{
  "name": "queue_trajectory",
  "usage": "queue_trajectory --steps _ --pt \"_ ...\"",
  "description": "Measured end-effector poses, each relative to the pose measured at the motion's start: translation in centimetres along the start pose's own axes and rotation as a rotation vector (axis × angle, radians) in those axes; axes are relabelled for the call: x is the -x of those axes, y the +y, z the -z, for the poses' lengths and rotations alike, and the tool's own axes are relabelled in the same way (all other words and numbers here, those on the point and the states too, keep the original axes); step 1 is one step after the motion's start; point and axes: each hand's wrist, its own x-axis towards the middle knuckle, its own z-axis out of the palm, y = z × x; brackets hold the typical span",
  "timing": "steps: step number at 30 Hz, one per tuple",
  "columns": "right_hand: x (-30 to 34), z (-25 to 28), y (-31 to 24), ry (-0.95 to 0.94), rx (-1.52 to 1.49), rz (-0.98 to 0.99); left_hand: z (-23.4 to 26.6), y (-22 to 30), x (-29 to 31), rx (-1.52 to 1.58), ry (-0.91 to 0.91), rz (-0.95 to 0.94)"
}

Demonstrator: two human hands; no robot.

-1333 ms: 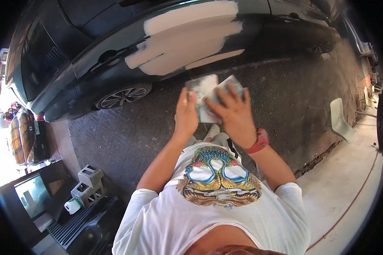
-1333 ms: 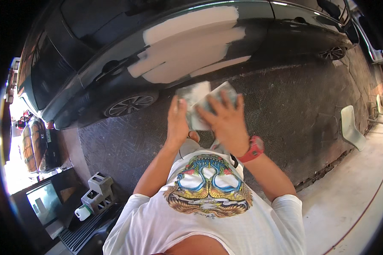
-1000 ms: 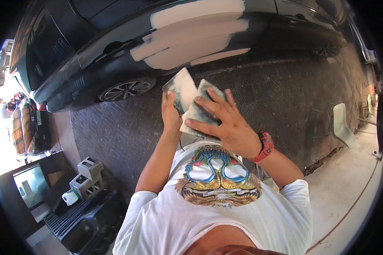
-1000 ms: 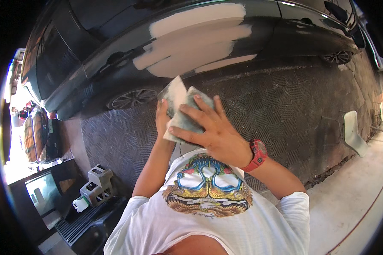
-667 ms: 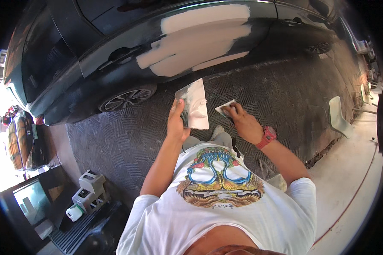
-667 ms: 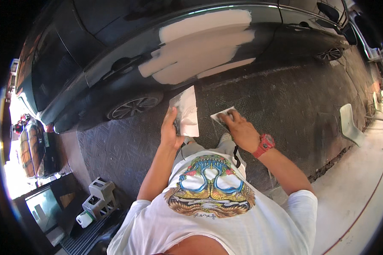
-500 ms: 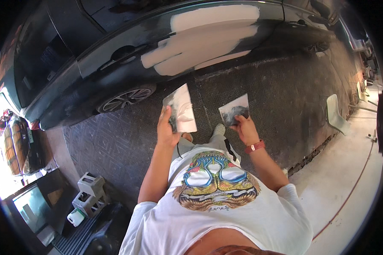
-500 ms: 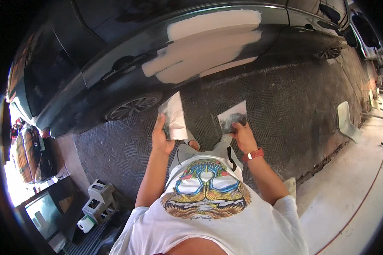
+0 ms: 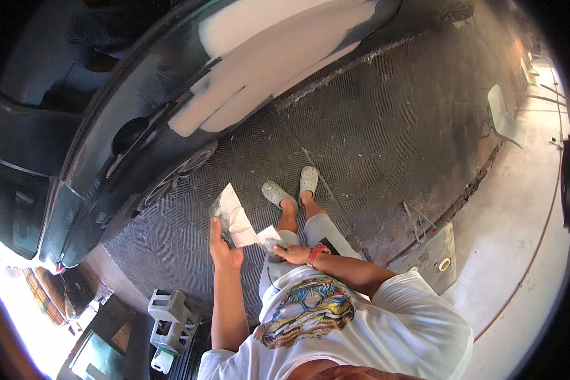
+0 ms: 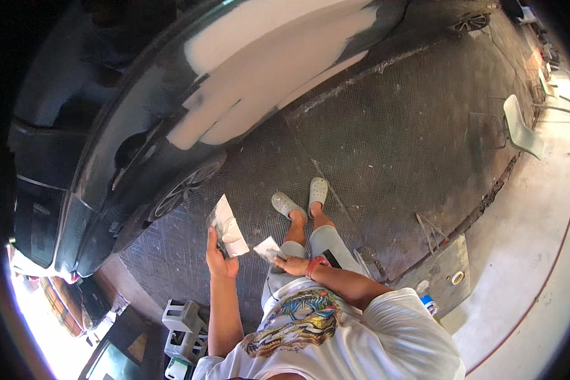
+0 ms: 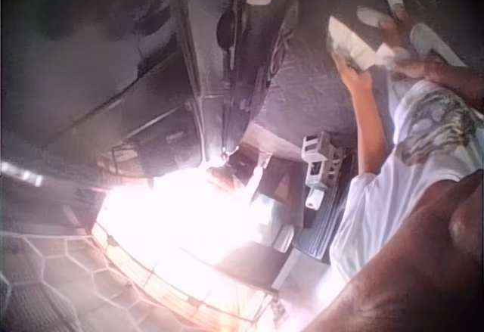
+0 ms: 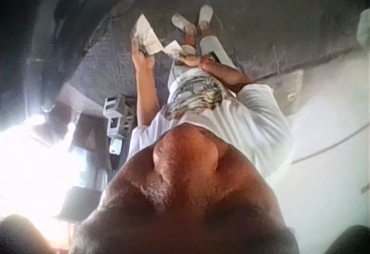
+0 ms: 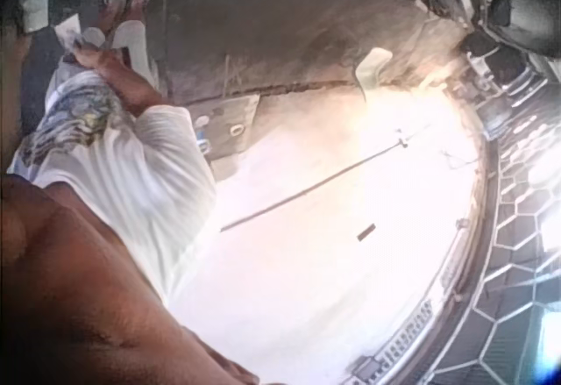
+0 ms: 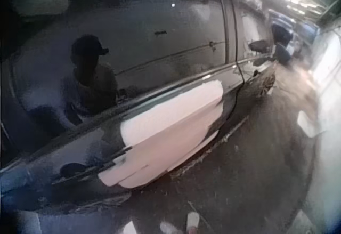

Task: The person sands the side of a black car with a sanding block, focusing on areas with white filler. They repeatedly rub the surface, switch hands, and occasionally pause to inspect the sanded area.

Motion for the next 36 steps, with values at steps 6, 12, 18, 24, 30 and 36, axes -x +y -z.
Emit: queue_trajectory --steps 6,12,18,24,30,36 --pt "0.5 -0.4 0.8 -0.029 -0.252 0.062 -1.9 -2.6 -2.3 -0.017 -0.025 0.090" --pt "1.0 1.5 -0.6 -0.250 -0.280 0.000 -4.8 -3.9 -3.0 -0.048 -0.023 0.111" --pt "6.3 5.7 -5.3 -0.549 -0.612 -0.201 -8.4 -4.5 -3.4 -0.021 -0.026 0.165" --pt "5.1 11.3 4.3 -0.560 -1.015 -0.192 -11.3 -8.1 -7.3 -0.050 -0.081 0.156" --pt "-5.7 23.0 12.2 0.237 -0.748 0.013 -10.1 -14.2 -16.6 -0.112 -0.111 0.186" --pt "-14.9 36.4 11.1 0.644 -0.120 0.234 -7.6 -18.6 -27.4 -0.174 -0.226 0.156"
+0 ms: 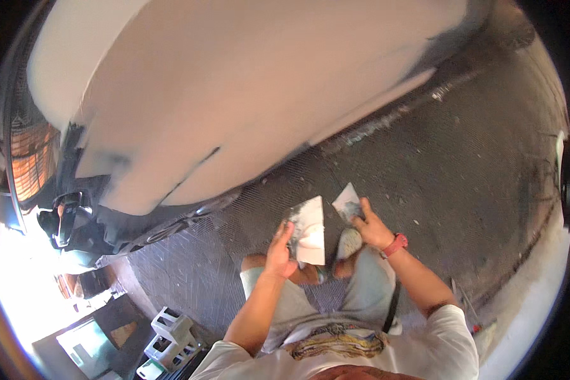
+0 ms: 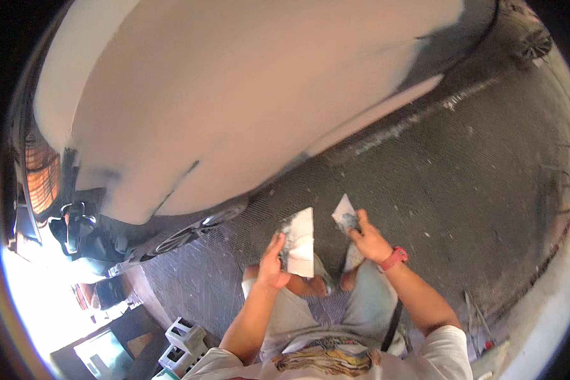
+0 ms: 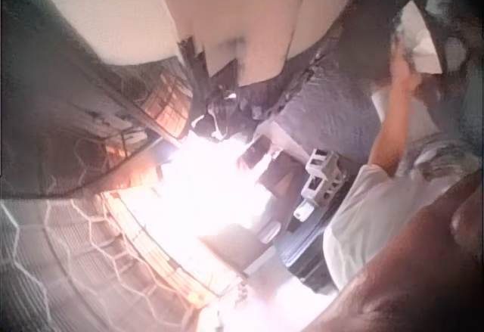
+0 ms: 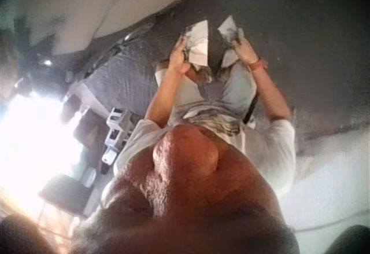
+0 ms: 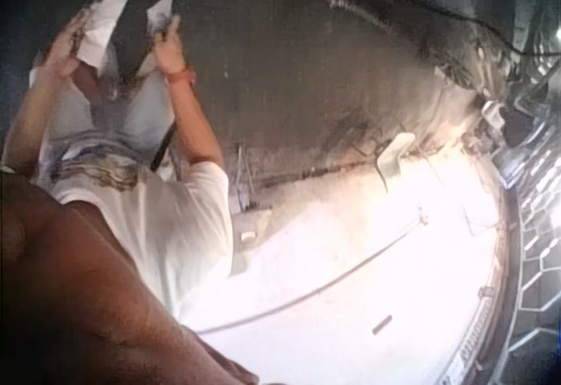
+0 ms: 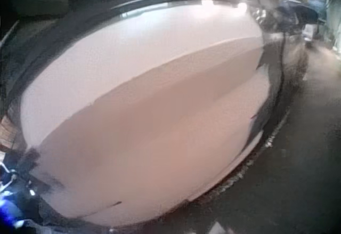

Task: The person sands the side of a black car with a sanding block, focusing on areas with white filler. They repeatedly rub the surface, switch hands, and occasionally pause to inspect the sanded area.

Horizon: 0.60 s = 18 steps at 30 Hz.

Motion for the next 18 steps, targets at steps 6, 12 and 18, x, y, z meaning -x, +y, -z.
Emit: queue_trajectory --steps 6,12,18 --pt "-11.1 -0.6 3.7 -0.141 -0.020 0.174 3.5 -1.6 -6.6 0.007 -0.053 0.024" --pt "-15.4 -0.4 1.5 -0.218 0.244 0.252 4.8 -2.9 -8.8 0.096 -0.165 -0.076" --pt "-20.4 1.2 -0.5 -0.300 0.420 0.652 6.0 -3.8 -11.1 0.233 -0.246 -0.285"
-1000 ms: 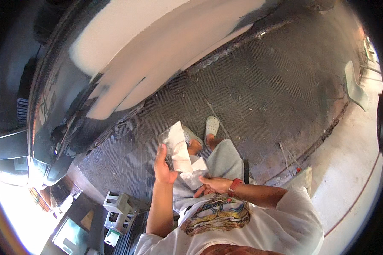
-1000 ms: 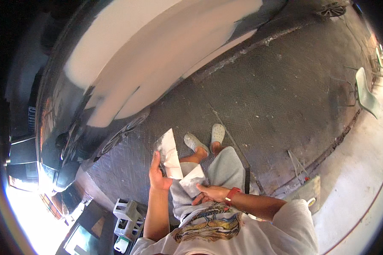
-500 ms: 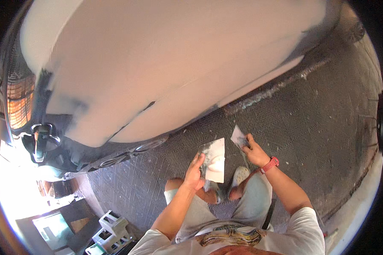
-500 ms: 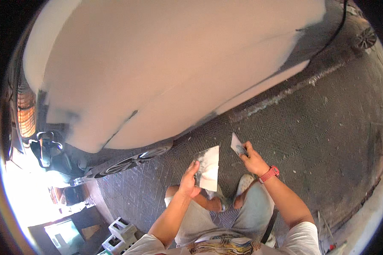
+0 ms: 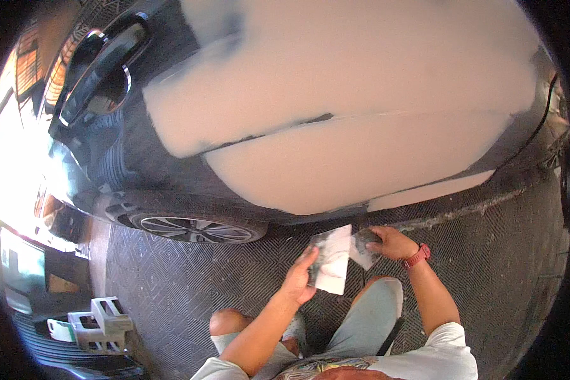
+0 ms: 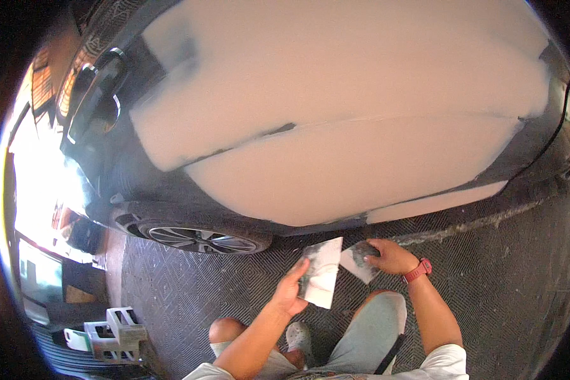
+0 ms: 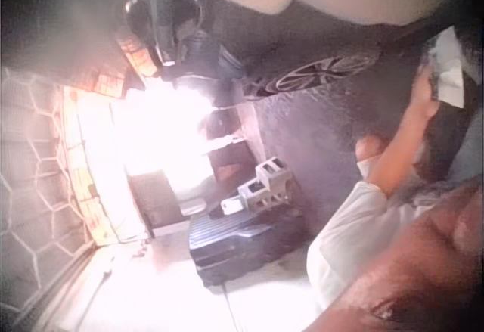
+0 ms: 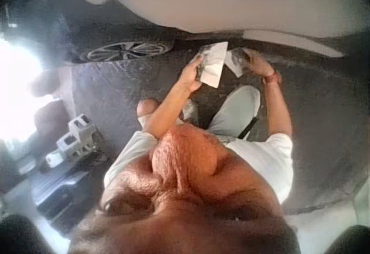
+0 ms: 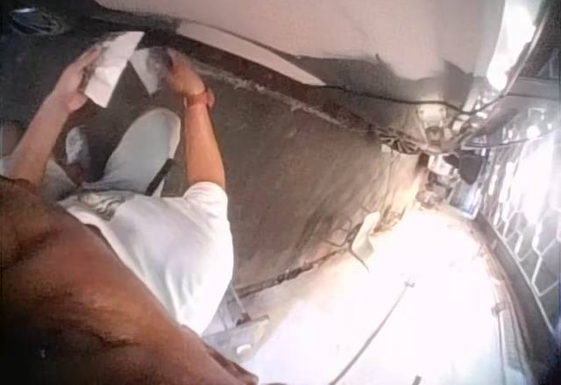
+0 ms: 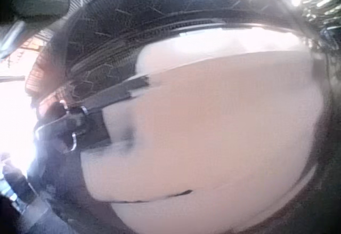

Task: The person sands the side of a black car with a sanding block, focusing on areas with white filler. They repeatedly rub the surface, switch hands, and occasionally pause to inspect the sanded area.

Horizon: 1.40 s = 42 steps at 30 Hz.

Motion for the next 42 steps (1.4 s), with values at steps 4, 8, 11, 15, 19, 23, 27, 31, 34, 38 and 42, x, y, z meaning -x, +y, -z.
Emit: queue_trajectory --steps 4,8,11,15,19,23,27,31,34,38,42 --pt "-0.6 0.7 -2.3 -0.085 -0.658 -0.048 3.4 1.5 0.9 0.055 0.055 -0.137" --pt "0.5 -2.0 -6.1 -0.010 -1.308 -0.033 6.5 1.1 2.9 -0.110 0.081 -0.139" --pt "1.7 -4.6 -6.5 -0.103 -1.367 -0.094 8.8 -0.5 3.8 -0.267 0.134 -0.025" --pt "3.5 -6.9 -4.2 -0.071 -1.128 -0.170 7.5 0.0 4.0 -0.054 0.073 -0.142" --pt "4.6 -3.7 -8.3 0.165 -0.440 0.060 7.0 -0.8 3.1 -0.313 0.099 -0.275" --pt "5.5 -6.0 -14.0 0.411 0.601 0.228 3.5 -2.7 2.0 -0.498 0.159 -0.344" --pt "8.3 -10.1 -14.7 0.287 0.684 0.276 3.4 -3.0 1.0 -0.694 0.173 -0.507" --pt "10.9 -9.0 -14.9 0.126 0.773 0.271 4.4 -4.0 0.0 -0.320 0.299 -0.542" --pt "11.7 -6.6 -16.6 0.142 0.789 0.306 6.9 -3.4 -0.5 -0.119 0.278 -0.559" --pt "11.1 -6.7 -19.3 0.217 0.155 0.379 6.6 -3.2 -1.8 -0.168 0.147 -0.318" --pt "9.9 -9.3 -13.9 0.328 0.393 0.099 1.0 -1.5 0.5 -0.132 -0.085 -0.311"
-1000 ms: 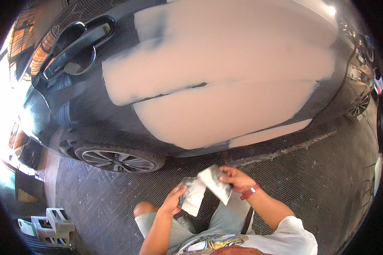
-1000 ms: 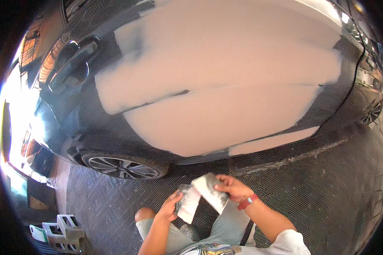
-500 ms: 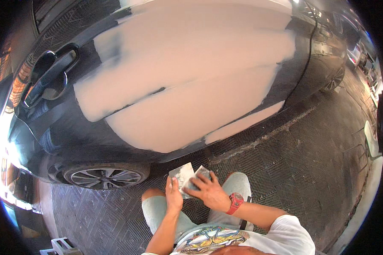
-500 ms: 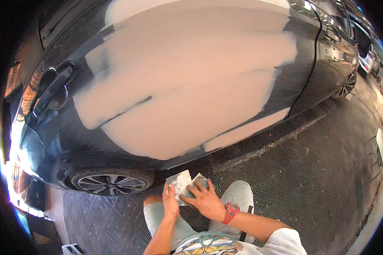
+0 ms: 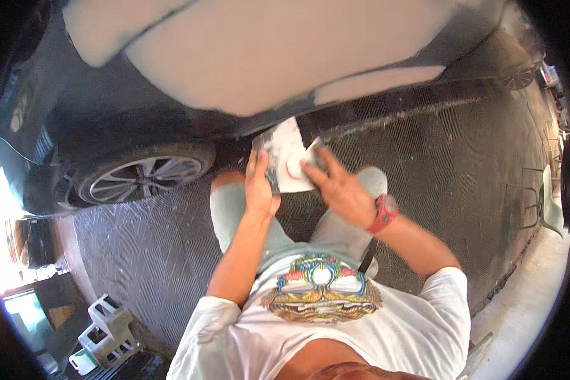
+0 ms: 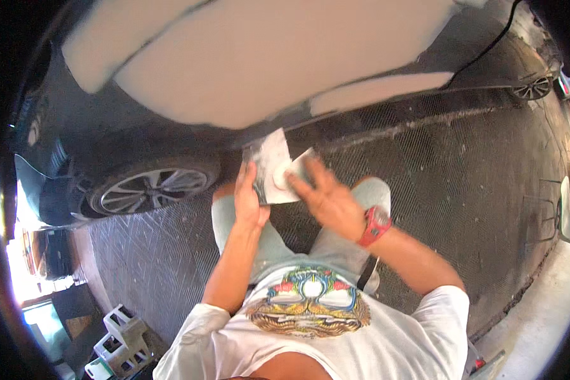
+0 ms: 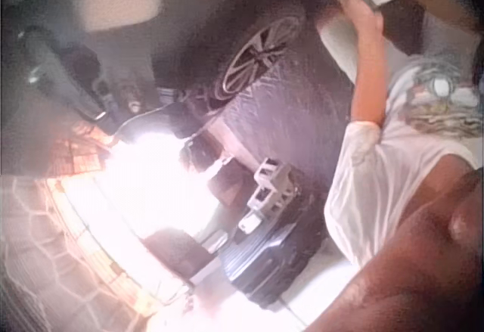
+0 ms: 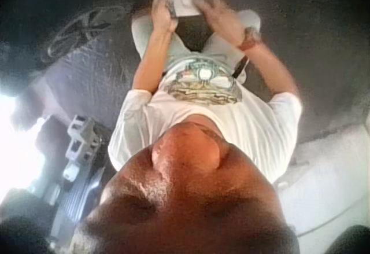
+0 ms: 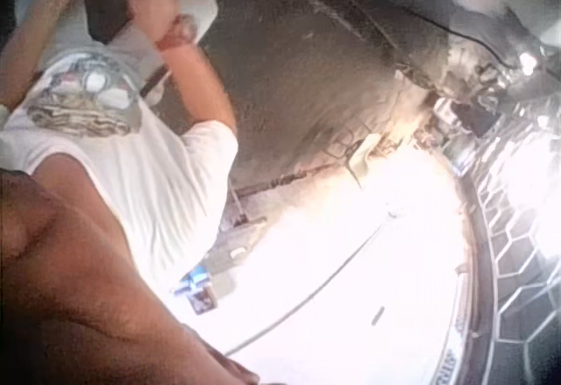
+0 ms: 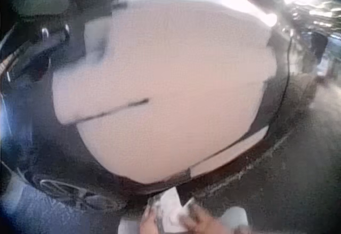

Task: The person sands the side of a black car with a sanding block, focusing on areas with white filler. They repeatedly rub the surface, switch hands, and occasionally pause to inspect the sanded area.

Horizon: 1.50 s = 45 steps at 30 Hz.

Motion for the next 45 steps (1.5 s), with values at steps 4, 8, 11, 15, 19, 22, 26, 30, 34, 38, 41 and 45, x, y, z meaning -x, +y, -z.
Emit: queue_trajectory --steps 4,8,11,15,19,22,26,30,34,38,41,45 --pt "-0.1 3.8 1.8 -0.063 0.423 0.006 0.4 0.0 -0.1 -0.090 0.131 -0.063" --pt "-1.0 5.7 -1.9 0.092 0.428 0.016 2.7 -0.1 -0.7 -0.539 0.185 -0.199" --pt "-1.6 3.0 -3.6 0.100 0.381 0.096 2.3 0.3 0.3 -0.840 0.250 -0.201" --pt "0.6 -1.1 -5.2 -0.161 0.354 0.144 3.3 2.0 0.5 -0.756 0.257 -0.221" --pt "0.5 1.8 -2.5 -0.050 -0.295 -0.060 7.4 1.5 0.0 -0.180 0.391 -0.051" --pt "-2.2 7.0 -2.3 0.491 -1.565 -0.325 12.2 -0.7 -1.3 -0.037 0.218 0.204" --pt "-8.7 12.9 -6.2 0.853 -1.218 0.066 15.0 -3.1 -1.4 -0.013 0.035 0.461" --pt "-16.8 17.6 -13.1 1.053 0.368 0.335 19.0 -5.5 -1.2 -0.013 0.064 0.519" --pt "-22.4 19.2 -15.1 1.133 0.527 0.323 18.8 -6.2 -1.9 -0.047 0.121 0.510" --pt "-25.9 19.2 -12.9 1.193 0.637 0.288 17.1 -4.7 -1.2 -0.037 0.114 0.496" --pt "-24.0 17.6 -13.2 1.022 0.670 0.251 17.8 -4.1 -1.2 -0.016 0.119 0.501" --pt "-21.2 19.0 -14.5 0.972 0.567 0.215 18.4 -3.8 -1.2 -0.018 0.145 0.481"
